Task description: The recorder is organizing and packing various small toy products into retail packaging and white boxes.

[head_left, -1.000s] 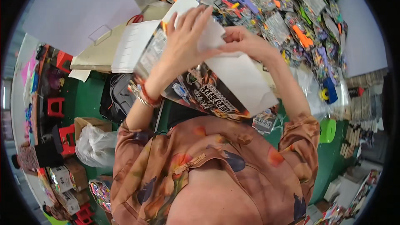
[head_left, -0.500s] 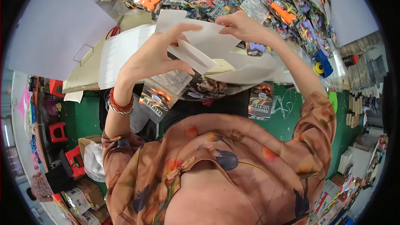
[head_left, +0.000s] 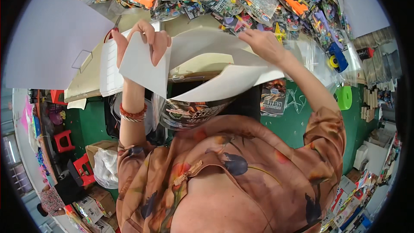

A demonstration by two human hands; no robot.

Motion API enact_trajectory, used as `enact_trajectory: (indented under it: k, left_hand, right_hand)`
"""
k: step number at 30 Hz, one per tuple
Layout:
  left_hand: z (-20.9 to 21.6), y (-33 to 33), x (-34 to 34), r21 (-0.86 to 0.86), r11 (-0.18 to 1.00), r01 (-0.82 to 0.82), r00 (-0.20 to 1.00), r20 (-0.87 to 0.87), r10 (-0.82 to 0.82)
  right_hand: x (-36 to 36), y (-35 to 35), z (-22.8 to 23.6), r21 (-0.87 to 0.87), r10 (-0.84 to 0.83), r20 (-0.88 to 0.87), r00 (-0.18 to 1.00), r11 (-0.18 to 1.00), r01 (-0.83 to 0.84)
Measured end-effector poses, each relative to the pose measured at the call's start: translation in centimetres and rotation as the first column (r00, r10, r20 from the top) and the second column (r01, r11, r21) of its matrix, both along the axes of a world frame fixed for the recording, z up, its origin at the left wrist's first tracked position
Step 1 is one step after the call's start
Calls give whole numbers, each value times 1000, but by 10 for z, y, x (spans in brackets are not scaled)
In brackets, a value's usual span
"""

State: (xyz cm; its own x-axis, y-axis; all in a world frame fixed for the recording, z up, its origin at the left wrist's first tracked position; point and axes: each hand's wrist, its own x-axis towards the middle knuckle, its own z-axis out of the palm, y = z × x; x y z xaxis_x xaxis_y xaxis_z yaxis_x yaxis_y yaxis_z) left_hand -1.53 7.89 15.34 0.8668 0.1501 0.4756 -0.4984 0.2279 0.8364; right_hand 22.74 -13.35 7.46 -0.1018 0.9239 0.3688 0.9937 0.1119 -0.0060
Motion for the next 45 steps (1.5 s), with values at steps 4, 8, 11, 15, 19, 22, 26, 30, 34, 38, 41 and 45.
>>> enact_trajectory:
  k: [4,8,11,15,19,22,26,30,34,38,41,45]
  left_hand:
    - [-1,-24,13,-157,986,-63,995,-83,51]
    - [5,-48,36,208,897,-389,811,-385,441]
    - [-6,-72,50,514,774,-371,818,-214,534]
    - [-5,-58,46,917,321,-235,837,23,547]
    - [-16,-39,36,942,334,37,864,-199,463]
    - [-11,-47,37,956,259,134,851,-245,464]
    - [-13,-45,37,954,219,204,829,-287,480]
    - [-14,-55,43,994,98,47,843,-92,530]
    - [-10,-49,39,989,-47,139,842,-93,532]
    - [-6,-46,40,941,75,330,791,-319,521]
    - [-7,-53,37,948,41,316,799,-289,527]
    - [-10,-57,38,953,19,301,799,-264,541]
  right_hand:
    - [-26,-26,-8,-69,97,159,983,994,-87]
    - [-60,-34,-21,-63,84,165,983,995,-74]
    - [-83,-27,-39,-53,10,300,954,999,7]
    - [-86,-29,-50,-106,-1,205,979,994,23]
    - [-72,-36,-27,-331,-23,-253,967,942,-64]
    - [-42,-51,-14,-397,-194,-523,830,917,-36]
    - [-48,-101,-30,-6,-275,-933,231,656,754]
    - [-102,-124,-83,-87,20,-992,-122,589,803]
    - [-138,-93,-60,36,141,-975,-171,863,504]
    - [-102,-88,-75,151,80,-968,239,944,292]
    - [-91,-87,-67,6,-14,-994,104,981,192]
    - [-90,-69,-43,-312,-277,-948,-157,909,278]
